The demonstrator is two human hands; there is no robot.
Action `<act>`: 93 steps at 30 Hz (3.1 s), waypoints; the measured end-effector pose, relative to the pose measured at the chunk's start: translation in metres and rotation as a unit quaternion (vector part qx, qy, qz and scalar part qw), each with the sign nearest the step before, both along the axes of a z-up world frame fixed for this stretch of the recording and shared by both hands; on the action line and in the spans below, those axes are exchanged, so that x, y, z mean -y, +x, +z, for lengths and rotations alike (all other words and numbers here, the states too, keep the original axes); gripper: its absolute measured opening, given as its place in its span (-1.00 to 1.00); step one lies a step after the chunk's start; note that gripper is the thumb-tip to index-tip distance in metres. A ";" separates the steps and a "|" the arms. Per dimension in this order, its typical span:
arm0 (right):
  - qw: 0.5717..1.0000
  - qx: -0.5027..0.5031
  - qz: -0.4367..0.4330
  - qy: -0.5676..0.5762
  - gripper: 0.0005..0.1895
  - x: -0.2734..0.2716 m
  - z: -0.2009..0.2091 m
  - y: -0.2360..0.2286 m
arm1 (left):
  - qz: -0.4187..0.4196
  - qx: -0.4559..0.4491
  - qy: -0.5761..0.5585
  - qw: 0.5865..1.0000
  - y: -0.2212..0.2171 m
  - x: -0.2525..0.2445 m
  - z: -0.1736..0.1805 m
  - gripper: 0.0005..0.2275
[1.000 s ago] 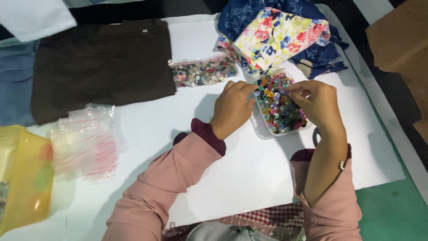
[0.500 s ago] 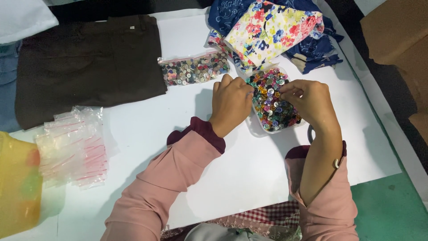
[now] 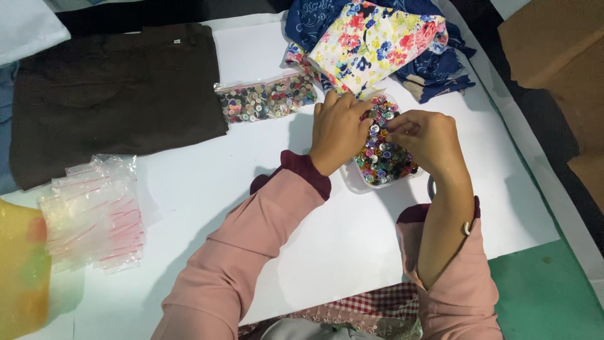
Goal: The person sorts buttons by color, picking them from a container and placing them in groups on the table before putting them into small plastic bags.
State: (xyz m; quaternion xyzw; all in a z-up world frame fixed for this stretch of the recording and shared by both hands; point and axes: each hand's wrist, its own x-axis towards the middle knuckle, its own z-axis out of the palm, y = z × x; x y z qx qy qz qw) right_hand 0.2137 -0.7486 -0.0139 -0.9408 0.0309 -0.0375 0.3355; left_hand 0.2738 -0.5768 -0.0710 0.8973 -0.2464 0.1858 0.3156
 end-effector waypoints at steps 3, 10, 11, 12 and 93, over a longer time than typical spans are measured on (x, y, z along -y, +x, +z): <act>1.000 -0.004 -0.001 0.000 -0.78 -0.004 0.002 0.002 | 0.005 0.010 -0.014 1.000 0.008 0.009 -0.012 -0.85; 1.000 0.008 0.009 0.008 -0.76 -0.003 -0.001 0.001 | 0.004 -0.008 -0.006 1.000 0.012 0.013 -0.012 -0.89; 1.000 0.010 0.010 0.010 -0.76 -0.002 -0.002 0.002 | -0.002 -0.009 -0.010 1.000 0.012 0.012 -0.010 -0.89; 1.000 0.011 0.011 0.011 -0.76 -0.001 -0.003 0.003 | -0.009 -0.009 -0.013 1.000 0.012 0.012 -0.009 -0.89; 0.997 0.027 -0.059 -0.047 -0.81 0.027 -0.020 0.008 | -0.025 -0.011 0.077 0.997 0.058 -0.003 -0.010 -0.88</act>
